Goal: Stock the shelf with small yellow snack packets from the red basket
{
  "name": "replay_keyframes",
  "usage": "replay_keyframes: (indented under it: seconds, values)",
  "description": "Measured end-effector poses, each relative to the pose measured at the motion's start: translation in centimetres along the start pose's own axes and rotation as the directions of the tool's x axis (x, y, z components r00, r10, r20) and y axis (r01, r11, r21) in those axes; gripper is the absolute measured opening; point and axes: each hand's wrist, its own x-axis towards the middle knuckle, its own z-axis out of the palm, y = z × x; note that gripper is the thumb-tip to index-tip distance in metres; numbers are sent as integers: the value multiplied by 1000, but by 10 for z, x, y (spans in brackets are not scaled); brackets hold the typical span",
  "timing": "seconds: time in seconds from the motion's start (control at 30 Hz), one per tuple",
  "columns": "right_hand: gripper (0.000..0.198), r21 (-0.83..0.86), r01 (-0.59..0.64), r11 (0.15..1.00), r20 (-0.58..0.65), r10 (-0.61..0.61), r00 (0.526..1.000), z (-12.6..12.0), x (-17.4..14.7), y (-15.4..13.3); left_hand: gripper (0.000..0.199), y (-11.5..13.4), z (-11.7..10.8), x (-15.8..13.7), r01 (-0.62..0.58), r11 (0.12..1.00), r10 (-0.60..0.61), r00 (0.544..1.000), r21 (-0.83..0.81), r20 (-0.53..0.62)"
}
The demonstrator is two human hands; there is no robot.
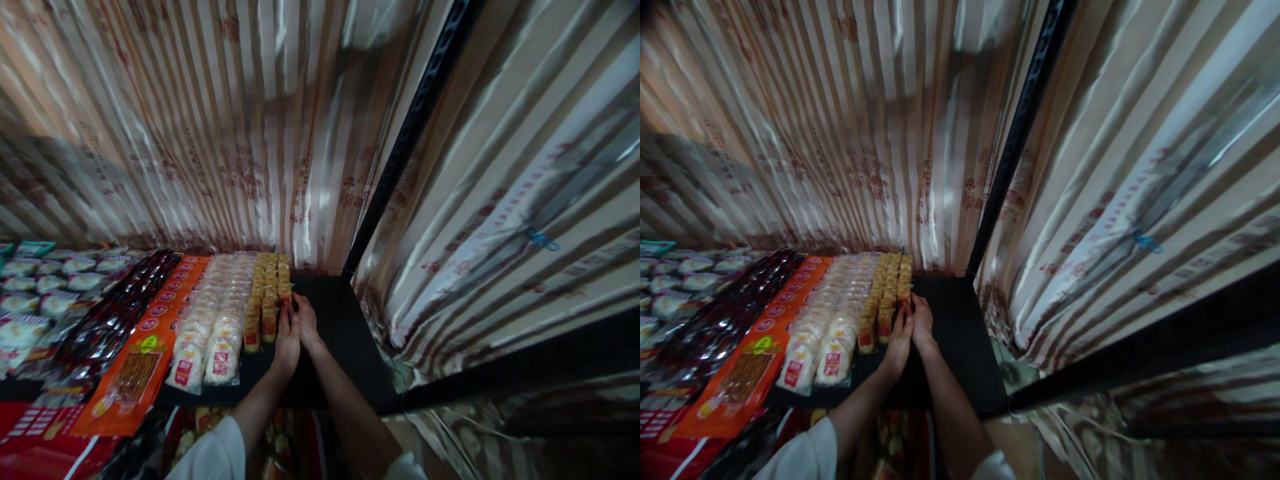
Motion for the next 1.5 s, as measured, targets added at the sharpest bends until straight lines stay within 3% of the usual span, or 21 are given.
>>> replay_keyframes:
  seconds: [0.13,0.47,0.67,0.8,0.93,1.13,1.3,1.37,1.5]
  values:
    - [47,84,-18,996,-56,23,998,4,-1,7,54,0,0,-2,19,999,-19,1000,-32,17]
    - [42,242,118,963,-68,-105,992,15,5,23,50,-4,5,1,-24,998,26,999,-62,33]
    - [49,276,42,960,-130,-6,991,10,-8,20,51,-2,2,-12,-20,999,21,1000,-45,13]
    - [41,282,11,959,-178,41,983,7,-33,14,48,-13,-6,-39,-39,999,39,999,0,-9]
    - [38,389,-12,921,-146,75,986,6,-75,4,45,-29,-20,-80,-112,993,113,993,32,-37]
    - [36,444,-64,894,-60,101,993,11,-158,-26,39,-59,-61,-146,-169,985,170,985,36,-27]
    - [30,300,-78,951,108,48,993,34,-217,-40,33,-92,-103,-166,-70,991,81,993,116,-89]
    - [27,226,-111,968,184,69,980,51,-230,-37,31,-103,-117,-164,47,972,-24,995,228,-101]
    - [25,149,-248,957,352,183,918,86,-239,-22,31,-112,-136,-153,272,857,-246,962,438,-117]
